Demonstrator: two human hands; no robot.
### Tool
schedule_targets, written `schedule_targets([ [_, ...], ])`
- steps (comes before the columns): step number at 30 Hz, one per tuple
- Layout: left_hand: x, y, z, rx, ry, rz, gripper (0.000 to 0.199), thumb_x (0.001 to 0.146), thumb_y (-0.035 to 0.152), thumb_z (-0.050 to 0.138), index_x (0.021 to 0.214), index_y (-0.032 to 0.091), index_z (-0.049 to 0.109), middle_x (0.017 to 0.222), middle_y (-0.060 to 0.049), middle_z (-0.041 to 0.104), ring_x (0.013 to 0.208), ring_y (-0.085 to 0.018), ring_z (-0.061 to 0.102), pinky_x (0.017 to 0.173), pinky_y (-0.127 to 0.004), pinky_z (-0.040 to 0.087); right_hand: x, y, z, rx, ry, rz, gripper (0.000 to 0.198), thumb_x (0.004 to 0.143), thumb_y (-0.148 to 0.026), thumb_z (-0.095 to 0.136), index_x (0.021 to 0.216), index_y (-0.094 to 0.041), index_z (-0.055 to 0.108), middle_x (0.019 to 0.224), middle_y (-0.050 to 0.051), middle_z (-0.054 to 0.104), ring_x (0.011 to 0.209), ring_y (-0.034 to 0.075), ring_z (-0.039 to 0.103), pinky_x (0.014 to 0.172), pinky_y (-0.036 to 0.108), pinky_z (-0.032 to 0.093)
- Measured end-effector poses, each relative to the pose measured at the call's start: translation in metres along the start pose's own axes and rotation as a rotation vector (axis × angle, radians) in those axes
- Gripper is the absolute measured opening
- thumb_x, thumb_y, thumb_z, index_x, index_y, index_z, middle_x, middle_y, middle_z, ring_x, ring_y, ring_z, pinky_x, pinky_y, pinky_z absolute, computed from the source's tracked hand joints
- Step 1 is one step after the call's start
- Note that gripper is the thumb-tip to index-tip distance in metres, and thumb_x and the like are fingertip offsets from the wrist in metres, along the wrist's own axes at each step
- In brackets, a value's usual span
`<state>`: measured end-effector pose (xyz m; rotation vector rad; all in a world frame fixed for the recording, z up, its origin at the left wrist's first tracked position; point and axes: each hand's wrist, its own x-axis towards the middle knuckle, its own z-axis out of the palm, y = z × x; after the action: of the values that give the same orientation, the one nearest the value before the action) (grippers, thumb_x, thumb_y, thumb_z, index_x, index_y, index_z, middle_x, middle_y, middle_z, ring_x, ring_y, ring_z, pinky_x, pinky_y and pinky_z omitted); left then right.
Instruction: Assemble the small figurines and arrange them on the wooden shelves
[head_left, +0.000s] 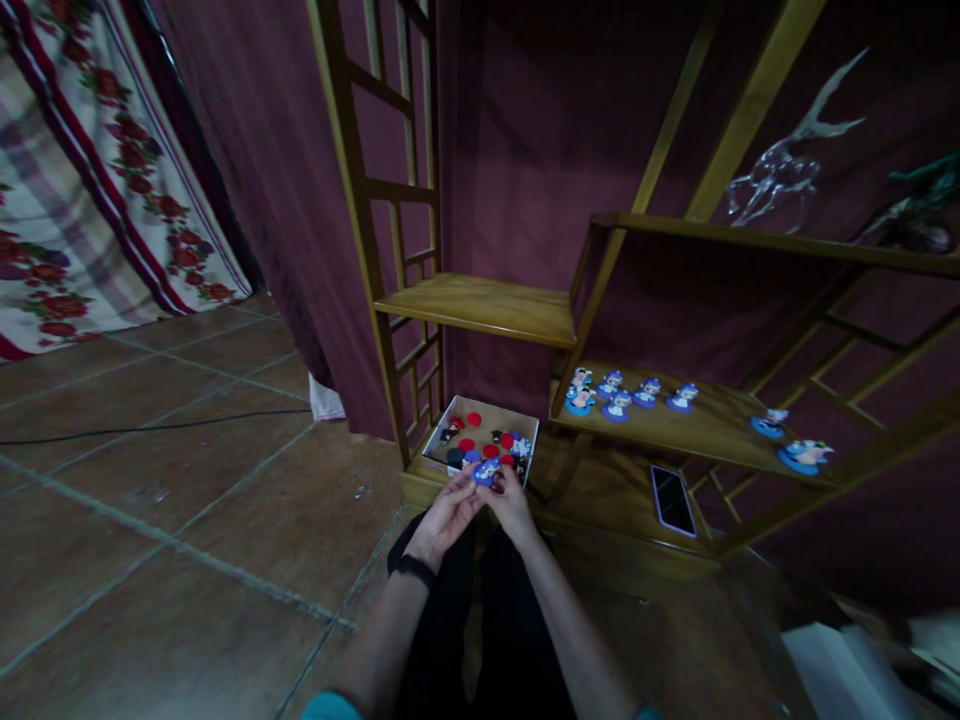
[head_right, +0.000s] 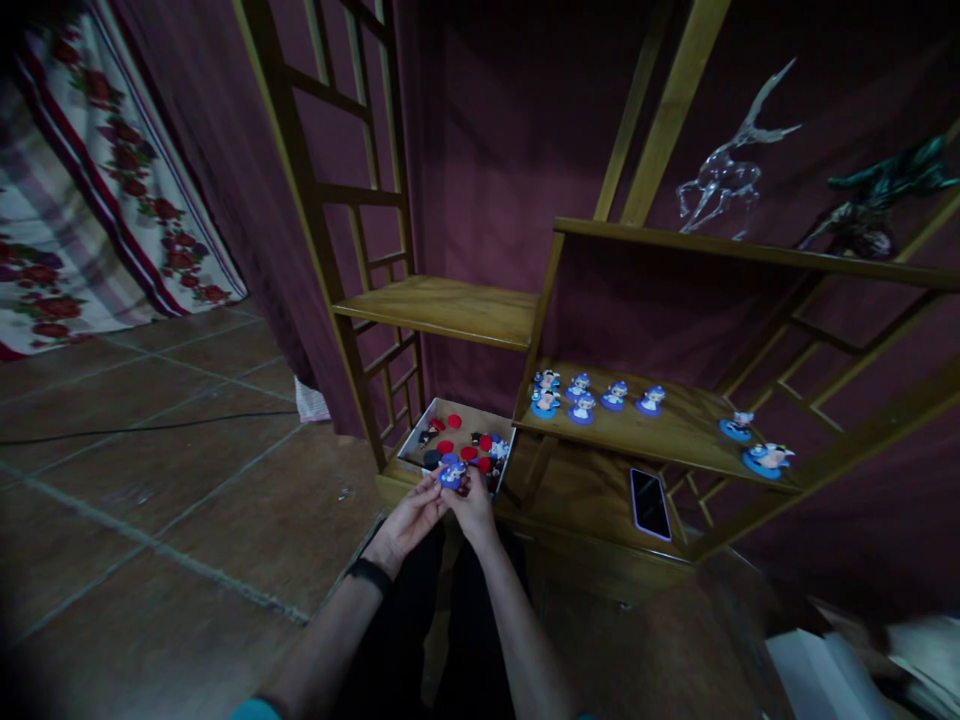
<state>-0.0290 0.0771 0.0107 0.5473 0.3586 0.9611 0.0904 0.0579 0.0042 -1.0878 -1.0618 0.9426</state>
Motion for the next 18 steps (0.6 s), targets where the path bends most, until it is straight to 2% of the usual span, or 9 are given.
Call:
schedule_targets([
  [4, 0.001, 0.0, 0.002, -0.031, 0.015, -0.05, 0.035, 0.081, 0.011, 0.052, 0.116, 0.014, 0.052, 0.1, -0.011, 0.066, 0.094, -0.019, 0.062, 0.087, -0.034, 0.046, 0.0, 0.0, -0.002, -0.083, 0.049, -0.028, 0.038, 0.061, -0.029, 0.067, 0.096, -0.022, 0.057, 0.09, 0.001, 0.063, 0.082, 0.018, 0.058, 0.078, 0.031, 0.047],
  [9, 0.0, 0.0, 0.004, -0.051, 0.027, -0.086, 0.027, 0.084, 0.018, 0.049, 0.11, 0.011, 0.055, 0.095, -0.012, 0.068, 0.091, -0.02, 0.063, 0.086, -0.035, 0.046, -0.001, -0.002, -0.003, -0.175, 0.018, -0.03, 0.038, 0.062, -0.029, 0.066, 0.098, -0.022, 0.058, 0.096, 0.002, 0.06, 0.084, 0.017, 0.055, 0.08, 0.03, 0.045],
  [18, 0.0, -0.001, 0.004, -0.05, 0.03, -0.135, 0.026, 0.086, 0.022, 0.047, 0.106, 0.011, 0.057, 0.093, -0.012, 0.068, 0.09, -0.02, 0.063, 0.086, -0.036, 0.045, -0.001, -0.011, -0.003, -0.227, 0.043, -0.043, 0.03, 0.06, -0.029, 0.067, 0.089, -0.022, 0.061, 0.081, -0.001, 0.058, 0.073, 0.015, 0.053, 0.07, 0.027, 0.045],
])
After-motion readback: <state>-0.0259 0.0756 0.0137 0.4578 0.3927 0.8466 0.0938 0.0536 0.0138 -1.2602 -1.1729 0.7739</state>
